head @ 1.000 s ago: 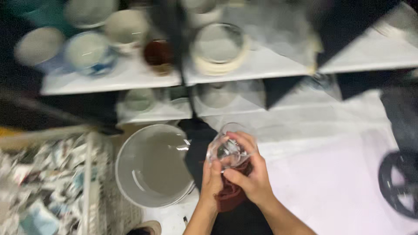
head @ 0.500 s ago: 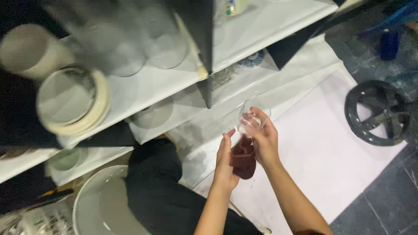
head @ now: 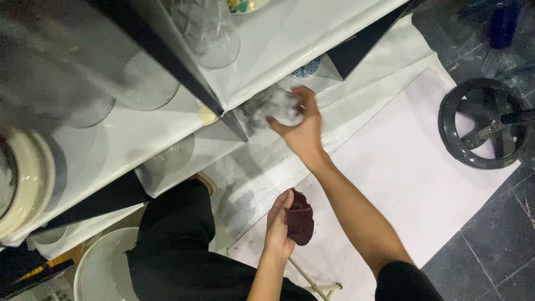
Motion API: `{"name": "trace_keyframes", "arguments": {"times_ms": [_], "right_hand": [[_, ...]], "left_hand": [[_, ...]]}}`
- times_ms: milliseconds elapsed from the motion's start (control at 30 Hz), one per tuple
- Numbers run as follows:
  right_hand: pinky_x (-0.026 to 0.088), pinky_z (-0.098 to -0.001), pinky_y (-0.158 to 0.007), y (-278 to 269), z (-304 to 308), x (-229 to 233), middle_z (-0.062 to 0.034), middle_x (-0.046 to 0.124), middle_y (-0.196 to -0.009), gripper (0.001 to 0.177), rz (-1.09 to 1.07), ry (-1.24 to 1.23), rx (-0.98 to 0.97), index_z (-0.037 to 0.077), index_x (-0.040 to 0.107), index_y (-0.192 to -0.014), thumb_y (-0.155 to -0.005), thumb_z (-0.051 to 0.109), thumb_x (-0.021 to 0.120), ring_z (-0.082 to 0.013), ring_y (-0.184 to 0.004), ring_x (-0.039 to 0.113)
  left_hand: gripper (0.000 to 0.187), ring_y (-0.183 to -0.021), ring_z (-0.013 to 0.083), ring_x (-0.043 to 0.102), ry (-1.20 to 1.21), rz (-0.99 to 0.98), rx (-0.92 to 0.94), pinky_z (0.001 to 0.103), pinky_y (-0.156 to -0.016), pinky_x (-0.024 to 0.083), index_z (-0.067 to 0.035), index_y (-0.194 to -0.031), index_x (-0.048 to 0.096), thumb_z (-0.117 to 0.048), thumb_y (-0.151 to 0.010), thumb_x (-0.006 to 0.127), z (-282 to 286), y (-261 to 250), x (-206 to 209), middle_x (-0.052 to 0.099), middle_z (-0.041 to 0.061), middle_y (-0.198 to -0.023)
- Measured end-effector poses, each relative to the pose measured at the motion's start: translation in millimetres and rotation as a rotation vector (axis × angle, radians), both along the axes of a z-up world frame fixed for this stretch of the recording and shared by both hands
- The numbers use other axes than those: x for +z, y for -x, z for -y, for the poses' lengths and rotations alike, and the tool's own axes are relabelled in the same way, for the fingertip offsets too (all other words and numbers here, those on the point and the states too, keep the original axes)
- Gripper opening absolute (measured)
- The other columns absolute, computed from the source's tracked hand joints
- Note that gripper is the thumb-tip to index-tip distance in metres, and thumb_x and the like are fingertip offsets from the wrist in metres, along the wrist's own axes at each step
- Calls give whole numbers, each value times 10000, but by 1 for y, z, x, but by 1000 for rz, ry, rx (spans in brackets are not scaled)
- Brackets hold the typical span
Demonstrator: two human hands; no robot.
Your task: The person washes a glass, a bowl, and a small cup in a bucket of water, then dries each with a cloth and places them on a nearby shelf.
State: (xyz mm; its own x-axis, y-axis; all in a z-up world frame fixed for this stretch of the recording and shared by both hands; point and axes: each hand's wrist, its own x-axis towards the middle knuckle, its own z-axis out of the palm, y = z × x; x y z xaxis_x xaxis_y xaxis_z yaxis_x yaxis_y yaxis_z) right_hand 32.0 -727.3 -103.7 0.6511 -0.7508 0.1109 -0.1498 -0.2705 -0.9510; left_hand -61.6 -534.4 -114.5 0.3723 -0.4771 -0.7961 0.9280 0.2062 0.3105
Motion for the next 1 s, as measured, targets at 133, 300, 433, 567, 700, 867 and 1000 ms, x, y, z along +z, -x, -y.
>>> {"name": "trace_keyframes", "arguments": {"times_ms": [133,300,433,567,700,867,1000], "right_hand": [[466,-446,-1036,-45,-3,-7,-273,539,-1299,927,-7,325,144,-32,394,-1428,-669,60,920,-410,-1186,533],[474,-454,-1040,-96,-6,-39,-231,558,-1304,826,-42,644,177,6,450,-1393,-694,100,881,-410,-1193,545],[488,-446,-1004,-132,-2,-51,-232,570,-1288,759,-210,616,235,-9,480,-1379,-735,112,862,-392,-1173,558],[503,-439,-968,-147,2,-48,-232,583,-1273,693,-273,549,278,-24,510,-1365,-776,125,843,-374,-1153,571],[518,-432,-932,-115,-8,-37,-232,595,-1258,631,-116,557,184,-39,539,-1351,-817,137,824,-356,-1133,584],[534,-391,-816,-27,-41,-14,-178,662,-1155,501,16,204,53,-13,631,-1280,-852,168,818,-287,-982,619],[527,-323,-858,48,-52,2,-105,755,-1212,452,5,-368,395,25,645,-1352,-1011,322,662,-194,-996,688]], "left_hand": [[345,-780,169,703,-21,2,32,322,-663,586,-95,-1171,664,-323,-913,701,1,-3,0,703,49,-927],[352,-768,178,715,-101,5,101,324,-651,603,-82,-1167,656,-294,-890,703,-5,-5,-3,718,64,-931],[369,-698,165,681,-93,26,62,308,-586,555,-83,-1195,663,-304,-906,723,-4,-2,-3,703,81,-881],[389,-679,187,689,-127,25,4,333,-581,564,-73,-1213,659,-292,-898,724,-3,-3,0,711,106,-866],[387,-701,191,705,-88,23,34,345,-599,587,-66,-1221,629,-269,-901,711,-5,-2,-1,721,93,-892],[392,-975,199,702,39,25,158,373,-833,586,-72,-1296,615,-243,-944,599,-20,-5,7,709,85,-1113],[399,-1144,235,650,348,147,270,408,-1001,520,-59,-1346,568,-154,-960,533,-39,-8,26,660,99,-1245]]}}
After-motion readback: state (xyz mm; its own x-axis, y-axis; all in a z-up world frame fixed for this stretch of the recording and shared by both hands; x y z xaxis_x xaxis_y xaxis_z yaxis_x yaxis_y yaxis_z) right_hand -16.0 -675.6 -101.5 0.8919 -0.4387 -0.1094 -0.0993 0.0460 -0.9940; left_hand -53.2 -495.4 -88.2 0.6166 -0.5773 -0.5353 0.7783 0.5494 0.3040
